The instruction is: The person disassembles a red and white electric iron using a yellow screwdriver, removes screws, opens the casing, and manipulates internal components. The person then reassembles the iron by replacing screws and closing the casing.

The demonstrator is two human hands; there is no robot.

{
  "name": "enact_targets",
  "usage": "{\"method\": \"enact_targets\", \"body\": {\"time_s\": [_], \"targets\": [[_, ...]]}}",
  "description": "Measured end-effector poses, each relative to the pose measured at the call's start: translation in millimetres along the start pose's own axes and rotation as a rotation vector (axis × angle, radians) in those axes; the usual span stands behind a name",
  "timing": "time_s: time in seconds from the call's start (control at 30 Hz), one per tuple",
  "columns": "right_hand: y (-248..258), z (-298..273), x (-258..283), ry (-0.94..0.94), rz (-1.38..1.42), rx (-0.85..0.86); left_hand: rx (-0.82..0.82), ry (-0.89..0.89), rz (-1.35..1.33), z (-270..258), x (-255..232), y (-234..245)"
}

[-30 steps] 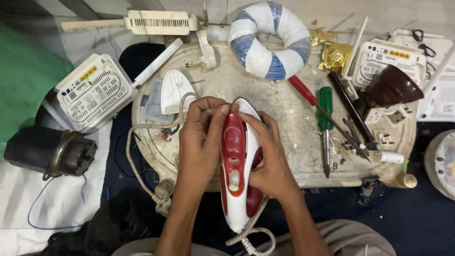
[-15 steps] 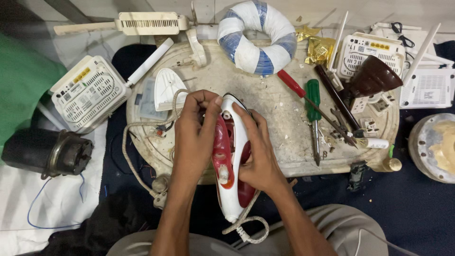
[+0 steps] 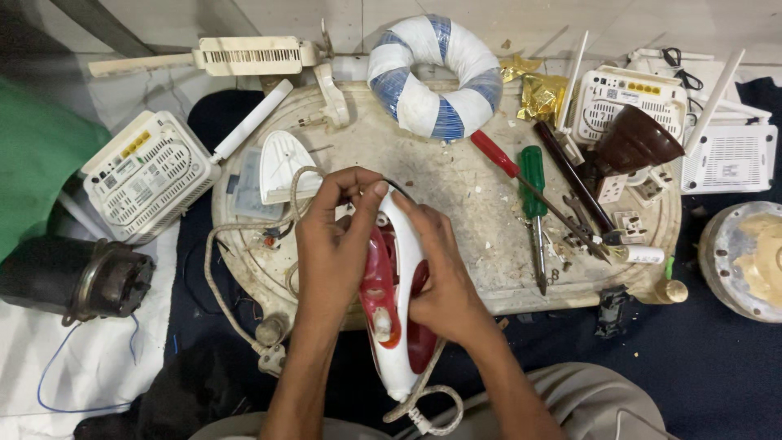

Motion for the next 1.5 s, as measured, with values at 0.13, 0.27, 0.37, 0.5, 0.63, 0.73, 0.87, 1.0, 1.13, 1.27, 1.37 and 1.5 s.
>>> {"method": "enact_targets", "body": {"time_s": [0.13,0.27,0.37,0.5,0.63,0.73,0.87,1.0,1.13,1.27,1.37,1.5], "targets": [[13,4,-11,-0.078,0.131,0.117,0.007,-0.064,0.028,0,2,-6],[38,5,-23,-0.031,0.274,0.314,-0.016,-0.026,0.105,0,1,-6],[43,2,-30,-0.206,0.623,0.267,0.013,-0.010,0.099,-1,-3,-7],[24,4,-37,-0.293,0.609,0.028,0.086,-0.011,0.104,-6,-8,-14],[16,9,-39,-0.170,0.525,-0.058,0.049,-0.152,0.202,-13,-10,-20],[11,9,-36,-0.164,0.453,-0.123,0.026,-0.188,0.236,-14,-13,-22],[4,10,-28,-0.210,0.380,-0.194,-0.023,-0.071,0.312,-12,-20,-18],[4,11,-25,-0.182,0.390,-0.207,-0.050,-0.031,0.344,-13,-22,-15],[5,13,-28,-0.191,0.425,-0.209,-0.043,-0.028,0.306,-11,-16,-19],[1,15,-34,-0.184,0.503,-0.198,-0.044,0.026,0.196,-8,-4,-23],[-3,17,-37,-0.224,0.620,-0.199,-0.037,0.025,0.145,-6,1,-23],[-2,21,-38,-0.242,0.599,-0.196,-0.010,-0.007,0.054,-4,5,-24]]}}
Point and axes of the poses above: each hand's wrist, its own z-axis towards the middle knuckle, its own y-axis out of the back of the hand, x = y × z, the point moved 1 cm from there along z, towards the middle knuckle
